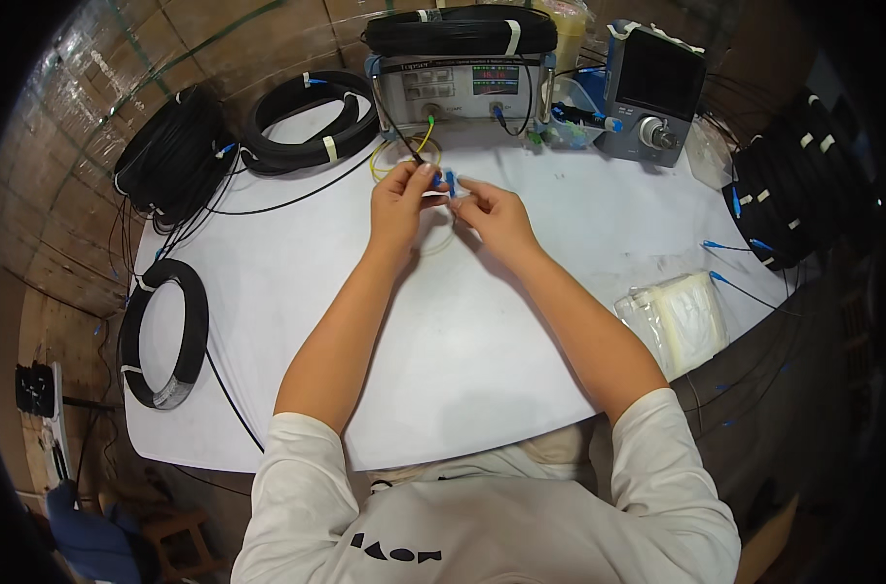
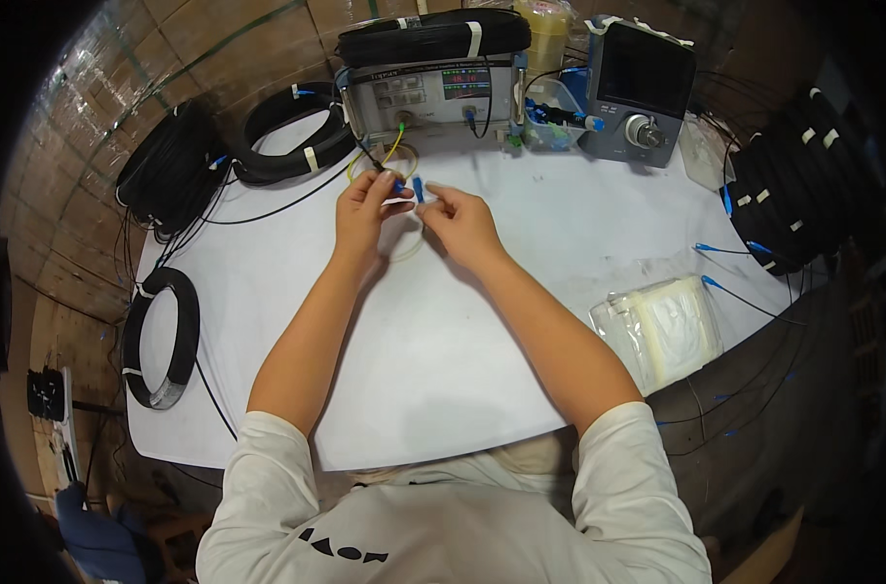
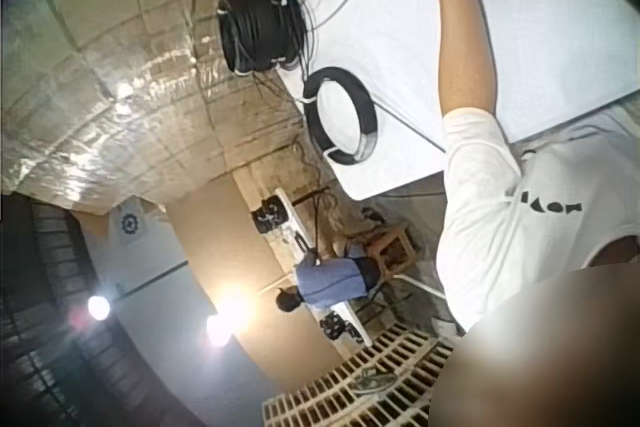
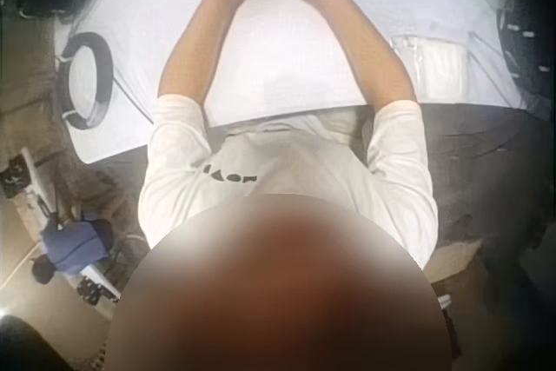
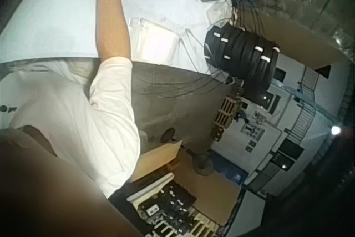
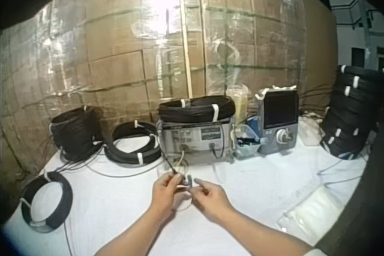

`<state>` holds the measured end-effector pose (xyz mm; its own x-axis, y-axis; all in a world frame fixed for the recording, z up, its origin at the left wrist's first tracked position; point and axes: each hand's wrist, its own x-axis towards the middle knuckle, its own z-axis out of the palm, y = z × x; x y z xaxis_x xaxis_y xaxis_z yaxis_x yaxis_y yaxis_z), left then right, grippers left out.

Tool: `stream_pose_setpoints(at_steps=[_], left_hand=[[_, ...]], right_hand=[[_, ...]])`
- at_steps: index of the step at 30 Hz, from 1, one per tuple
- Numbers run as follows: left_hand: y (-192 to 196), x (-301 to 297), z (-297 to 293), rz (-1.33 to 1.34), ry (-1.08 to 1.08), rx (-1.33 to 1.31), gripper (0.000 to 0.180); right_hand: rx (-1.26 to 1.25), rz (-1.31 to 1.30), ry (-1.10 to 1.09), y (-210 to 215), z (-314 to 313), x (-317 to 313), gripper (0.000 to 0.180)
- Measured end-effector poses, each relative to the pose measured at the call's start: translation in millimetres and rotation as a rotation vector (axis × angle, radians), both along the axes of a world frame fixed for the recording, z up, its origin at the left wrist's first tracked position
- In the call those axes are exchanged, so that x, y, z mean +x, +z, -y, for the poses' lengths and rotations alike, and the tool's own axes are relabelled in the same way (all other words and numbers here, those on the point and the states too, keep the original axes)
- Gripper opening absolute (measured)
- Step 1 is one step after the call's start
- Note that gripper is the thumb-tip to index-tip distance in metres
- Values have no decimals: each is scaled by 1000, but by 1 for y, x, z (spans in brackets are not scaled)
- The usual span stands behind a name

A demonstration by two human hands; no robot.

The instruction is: Testing and connecting electronic wire components on a factory workbench using a digital meter and pliers.

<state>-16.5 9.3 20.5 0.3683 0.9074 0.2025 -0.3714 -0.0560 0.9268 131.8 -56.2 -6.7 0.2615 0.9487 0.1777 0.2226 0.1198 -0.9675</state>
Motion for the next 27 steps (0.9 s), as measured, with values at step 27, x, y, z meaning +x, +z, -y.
stream_pose_setpoints(at_steps=[27], left_hand=[[-13, 5, 10, -29, -108, -123, 35]], right_hand=[[124, -280, 99, 33, 16, 40, 39]])
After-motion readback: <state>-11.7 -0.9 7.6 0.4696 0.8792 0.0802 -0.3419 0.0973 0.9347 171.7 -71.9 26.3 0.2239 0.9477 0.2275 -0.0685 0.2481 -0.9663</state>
